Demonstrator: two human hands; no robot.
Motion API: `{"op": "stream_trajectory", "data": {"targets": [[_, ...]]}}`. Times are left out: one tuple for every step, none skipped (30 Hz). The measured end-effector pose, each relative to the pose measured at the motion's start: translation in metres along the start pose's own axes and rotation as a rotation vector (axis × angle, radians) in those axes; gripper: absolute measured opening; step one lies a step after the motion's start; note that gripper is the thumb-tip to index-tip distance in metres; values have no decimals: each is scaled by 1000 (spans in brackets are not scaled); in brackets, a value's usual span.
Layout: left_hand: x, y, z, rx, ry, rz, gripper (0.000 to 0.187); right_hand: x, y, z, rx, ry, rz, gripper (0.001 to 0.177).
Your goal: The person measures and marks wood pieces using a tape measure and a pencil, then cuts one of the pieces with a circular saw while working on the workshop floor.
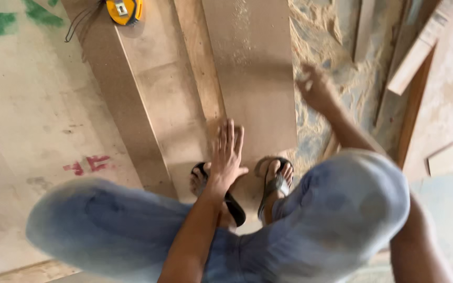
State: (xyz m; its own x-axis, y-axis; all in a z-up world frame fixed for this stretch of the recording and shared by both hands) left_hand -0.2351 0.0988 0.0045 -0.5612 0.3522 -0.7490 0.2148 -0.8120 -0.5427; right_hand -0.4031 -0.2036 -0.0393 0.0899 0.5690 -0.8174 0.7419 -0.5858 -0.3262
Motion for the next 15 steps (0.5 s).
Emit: {"op": "stream_trajectory", "data": {"targets": [[6,-5,3,3,11,-7,143,32,-12,4,193,334,-30,61],[11,-8,5,5,23,-15,144,46,-28,8,243,148,-75,62],[11,1,1,34,-23,52,143,69,-15,-5,128,571,218,46],[12,3,3,65,-67,118,143,74,-34,1,224,354,166,39],[14,3,2,98,-94,159,141,84,-46,0,288,401,173,40],[13,7,1,134,-119,200,140,85,-50,-3,249,391,261,35],[13,8,1,164,-113,209,139,88,-55,-3,349,403,248,36],[11,11,2,194,-106,217,138,88,-55,-3,448,416,232,38],[8,17,0,227,-99,221,137,83,-48,-7,402,470,260,38],[5,25,-5,198,-93,205,136,80,-35,-11,355,523,287,38],[6,29,-4,166,-98,180,136,74,-32,-13,315,570,304,39],[6,34,-4,133,-103,156,136,69,-27,-12,350,589,313,36],[4,38,-5,129,-75,167,138,66,-17,-13,379,608,301,34],[2,45,-6,124,-46,178,139,62,-7,-14,407,627,289,33],[-2,52,-6,138,-11,180,140,55,0,-15,355,605,333,33]]}}
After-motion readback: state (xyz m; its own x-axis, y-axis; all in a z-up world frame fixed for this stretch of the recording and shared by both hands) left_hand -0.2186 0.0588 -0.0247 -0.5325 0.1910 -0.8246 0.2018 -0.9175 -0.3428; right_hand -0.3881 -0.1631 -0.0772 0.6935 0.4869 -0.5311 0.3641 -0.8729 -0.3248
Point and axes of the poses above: each hand's wrist, its own y-axis towards the middle knuckle, its own x-axis out of the palm, z = x × y, the point moved 4 cm from there along y, towards the middle knuckle, and after that the axes turned 9 degrees about -x, right-handed, at the moved point
